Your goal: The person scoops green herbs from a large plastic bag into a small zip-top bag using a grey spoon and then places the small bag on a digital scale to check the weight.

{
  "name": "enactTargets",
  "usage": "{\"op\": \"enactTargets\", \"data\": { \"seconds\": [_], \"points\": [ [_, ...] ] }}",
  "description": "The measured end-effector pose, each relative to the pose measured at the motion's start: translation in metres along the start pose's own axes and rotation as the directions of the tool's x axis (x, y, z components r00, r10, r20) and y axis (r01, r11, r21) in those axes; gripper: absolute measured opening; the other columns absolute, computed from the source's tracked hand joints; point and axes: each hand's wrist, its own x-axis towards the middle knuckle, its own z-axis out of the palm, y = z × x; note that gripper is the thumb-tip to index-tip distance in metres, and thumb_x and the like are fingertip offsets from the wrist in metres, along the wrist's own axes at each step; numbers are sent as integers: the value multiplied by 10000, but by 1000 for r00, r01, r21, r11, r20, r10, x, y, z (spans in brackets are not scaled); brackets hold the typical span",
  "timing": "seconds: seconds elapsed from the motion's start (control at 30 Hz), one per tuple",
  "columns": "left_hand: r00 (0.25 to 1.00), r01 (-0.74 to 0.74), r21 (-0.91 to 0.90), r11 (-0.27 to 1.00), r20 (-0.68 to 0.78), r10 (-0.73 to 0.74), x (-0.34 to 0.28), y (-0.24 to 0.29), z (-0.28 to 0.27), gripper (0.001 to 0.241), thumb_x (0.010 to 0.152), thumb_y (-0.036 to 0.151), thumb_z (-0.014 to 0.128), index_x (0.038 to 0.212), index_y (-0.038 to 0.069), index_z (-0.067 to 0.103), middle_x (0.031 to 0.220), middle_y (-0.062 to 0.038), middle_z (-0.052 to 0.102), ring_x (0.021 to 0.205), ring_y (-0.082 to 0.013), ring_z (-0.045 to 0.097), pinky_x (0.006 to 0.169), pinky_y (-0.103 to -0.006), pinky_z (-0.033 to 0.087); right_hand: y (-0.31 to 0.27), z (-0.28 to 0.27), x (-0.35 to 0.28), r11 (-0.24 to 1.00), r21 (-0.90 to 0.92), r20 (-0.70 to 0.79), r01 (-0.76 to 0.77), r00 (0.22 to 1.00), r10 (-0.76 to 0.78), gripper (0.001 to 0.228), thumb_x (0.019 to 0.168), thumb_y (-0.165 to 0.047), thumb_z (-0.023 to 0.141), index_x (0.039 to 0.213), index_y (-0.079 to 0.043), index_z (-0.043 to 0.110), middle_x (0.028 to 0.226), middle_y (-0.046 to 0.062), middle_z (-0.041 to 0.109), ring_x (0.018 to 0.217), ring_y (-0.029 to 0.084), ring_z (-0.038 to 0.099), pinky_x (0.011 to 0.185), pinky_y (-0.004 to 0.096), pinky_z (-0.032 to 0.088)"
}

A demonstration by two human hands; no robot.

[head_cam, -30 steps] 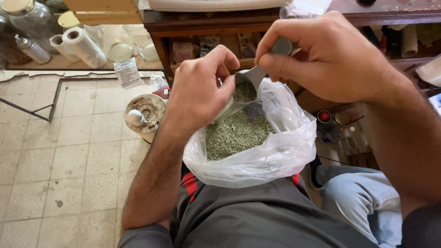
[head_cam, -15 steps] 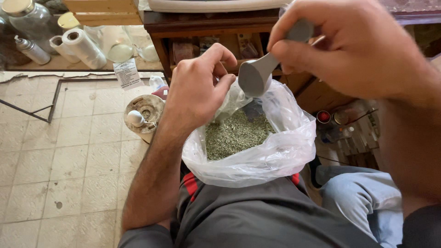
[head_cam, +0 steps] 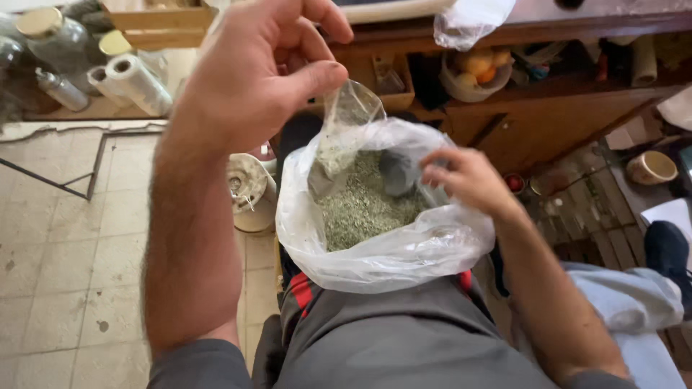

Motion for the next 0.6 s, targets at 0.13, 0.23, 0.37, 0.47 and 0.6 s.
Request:
{"op": "enactTargets", "data": {
  "seconds": [0.13,0.23,0.37,0.47,0.6],
  "points": [
    [997,-33,-110,993,67,41,12,-5,-2,223,1011,-18,725,1172,49,587,823,-13,641,691,-59,549,601,-185,471,25,11,5,933,-358,73,-48,994,80,322,885,-337,710,1185,-238,768,1095,-11,808,1012,140,742,897,289,517],
    [996,34,-220,975,90,-14,18,-3,-1,173,1029,-14,681,1153,72,595,777,13,618,528,-17,437,445,-157,366,-24,-6,-12,769,-636,76,-64,986,145,441,911,-537,615,1300,-353,710,1196,-8,765,1088,206,723,900,443,557],
    [993,14,-207,978,120,11,29,-8,12,167,1039,37,694,1167,79,595,831,26,642,541,-19,466,468,-149,392,-64,-27,-31,907,-321,-74,273,948,-311,417,878,-392,761,1233,-174,757,1111,59,772,907,158,686,714,319,493],
    [992,41,-269,962,126,-7,37,-6,30,193,1019,-7,696,1165,75,601,836,10,679,529,-16,481,447,-144,404,-111,-29,-36,841,-150,-53,519,846,-531,752,852,-378,753,1476,-41,502,1371,186,660,1200,246,653,859,329,584],
    [998,6,-418,908,59,20,37,-4,46,197,1008,28,684,1154,100,573,804,1,635,585,-35,493,497,-171,392,-130,-23,-22,750,73,-153,658,750,-643,341,950,-136,753,1233,-24,601,1073,75,732,946,136,671,785,269,568]
  ]
}}
